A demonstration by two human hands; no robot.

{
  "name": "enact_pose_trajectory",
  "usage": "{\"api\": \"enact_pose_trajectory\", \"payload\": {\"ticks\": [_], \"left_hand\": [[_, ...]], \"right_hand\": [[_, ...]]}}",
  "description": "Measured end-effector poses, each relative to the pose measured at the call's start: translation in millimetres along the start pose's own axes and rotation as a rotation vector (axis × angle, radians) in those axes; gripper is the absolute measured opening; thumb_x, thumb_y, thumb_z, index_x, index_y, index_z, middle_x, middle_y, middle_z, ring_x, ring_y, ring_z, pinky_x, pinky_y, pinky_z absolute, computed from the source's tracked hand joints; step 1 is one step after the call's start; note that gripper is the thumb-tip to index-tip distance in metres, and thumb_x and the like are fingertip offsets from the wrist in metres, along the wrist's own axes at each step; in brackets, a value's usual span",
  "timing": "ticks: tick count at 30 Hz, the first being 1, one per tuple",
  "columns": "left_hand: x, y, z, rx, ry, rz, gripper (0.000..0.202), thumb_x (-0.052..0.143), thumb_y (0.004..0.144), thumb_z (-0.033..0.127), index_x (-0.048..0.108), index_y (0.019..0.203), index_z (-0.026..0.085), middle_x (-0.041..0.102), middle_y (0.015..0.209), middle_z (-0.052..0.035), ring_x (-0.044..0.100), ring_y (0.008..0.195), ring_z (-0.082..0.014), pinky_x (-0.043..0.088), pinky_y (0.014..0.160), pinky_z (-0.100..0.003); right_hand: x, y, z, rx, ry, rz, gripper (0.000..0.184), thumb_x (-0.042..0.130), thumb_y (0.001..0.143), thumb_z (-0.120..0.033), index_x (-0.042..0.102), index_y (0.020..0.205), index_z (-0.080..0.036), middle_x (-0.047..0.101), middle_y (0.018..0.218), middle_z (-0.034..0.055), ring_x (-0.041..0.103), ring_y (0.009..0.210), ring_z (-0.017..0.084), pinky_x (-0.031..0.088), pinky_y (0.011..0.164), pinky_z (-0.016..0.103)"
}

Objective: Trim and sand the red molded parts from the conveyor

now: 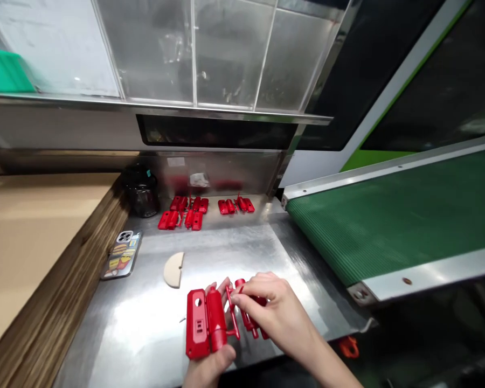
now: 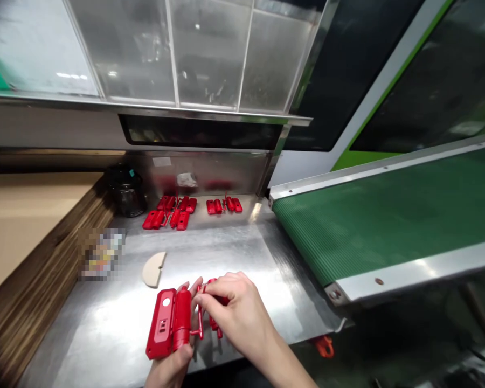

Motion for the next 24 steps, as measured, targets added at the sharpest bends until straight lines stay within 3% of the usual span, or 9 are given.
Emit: {"api": "enact_pose_trajectory", "payload": {"ticks": [3,6,8,10,13,15,18,24], "left_hand": [[-3.3,1,5,-0.012,0.002,-0.039,0.091,0.090,0.082,0.053,0.054,0.162,0.028,0.053,0.168,-0.0148,0.029,0.163,-0.0497,0.033,0.131,-0.064],[-4.6,0,13,-0.016,-0.007,-0.065,0.097,0.092,0.077,0.057,0.054,0.162,0.029,0.052,0.169,-0.0147,0.029,0.164,-0.0496,0.035,0.130,-0.065],[-4.9,-1,18,-0.015,-0.013,-0.075,0.098,0.091,0.076,0.061,0.054,0.161,0.030,0.052,0.169,-0.0136,0.028,0.164,-0.0481,0.030,0.133,-0.063],[-4.3,-2,22,-0.011,-0.023,-0.086,0.098,0.090,0.076,0.065,0.055,0.161,0.031,0.053,0.169,-0.0125,0.027,0.165,-0.0468,0.026,0.135,-0.061],[-1.7,-2,24,-0.007,-0.043,-0.104,0.095,0.088,0.076,0.066,0.057,0.160,0.032,0.054,0.168,-0.0108,0.028,0.165,-0.0458,0.022,0.136,-0.060],[0.7,-3,22,-0.011,-0.055,-0.124,0.094,0.088,0.077,0.066,0.057,0.159,0.033,0.054,0.168,-0.0103,0.027,0.165,-0.0455,0.021,0.137,-0.061],[3.7,-2,14,-0.014,-0.068,-0.154,0.090,0.087,0.079,0.065,0.058,0.159,0.032,0.051,0.171,-0.0101,0.024,0.166,-0.0448,0.019,0.137,-0.061],[6.7,13,10,0.009,-0.089,-0.161,0.079,0.090,0.080,0.059,0.067,0.150,0.031,0.050,0.172,-0.0097,0.021,0.168,-0.0438,0.014,0.138,-0.061]], "right_hand": [[4,-15,-1,0.038,0.024,0.039,0.024,0.072,0.102,-0.031,0.082,0.080,-0.026,0.077,0.074,-0.0019,0.067,0.075,0.020,0.044,0.081,0.035],[-2,-38,5,0.094,0.050,0.062,0.016,0.074,0.102,-0.039,0.083,0.112,-0.030,0.080,0.114,0.0031,0.070,0.111,0.026,0.048,0.102,0.039],[-10,-56,13,0.154,0.045,0.068,0.045,0.079,0.098,-0.047,0.072,0.139,-0.033,0.065,0.150,0.0069,0.055,0.143,0.030,0.040,0.121,0.046],[-18,-72,23,0.233,0.077,0.020,0.078,0.085,0.091,-0.058,0.055,0.158,-0.032,0.044,0.171,0.0093,0.037,0.159,0.033,0.030,0.131,0.052],[-20,-89,31,0.325,0.182,-0.099,0.121,0.094,0.075,-0.069,0.034,0.171,-0.026,0.030,0.178,0.0153,0.028,0.164,0.035,0.025,0.134,0.054],[-19,-95,32,0.352,0.183,-0.140,0.137,0.100,0.066,-0.068,0.027,0.173,-0.023,0.024,0.180,0.0172,0.025,0.166,0.036,0.021,0.136,0.053],[-17,-99,31,0.362,0.130,-0.124,0.138,0.103,0.066,-0.059,0.024,0.174,-0.023,0.021,0.181,0.0160,0.020,0.167,0.034,0.016,0.137,0.051],[-26,-98,47,0.299,0.165,-0.114,0.130,0.101,0.072,-0.052,0.024,0.174,-0.025,0.026,0.180,0.0172,0.026,0.165,0.036,0.019,0.136,0.056]]}}
Point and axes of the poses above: each hand's wrist, its own y-axis towards the middle knuckle, its own x-axis out of the palm, z = x × y, the point moved 2 cm from there along y, towards the middle knuckle
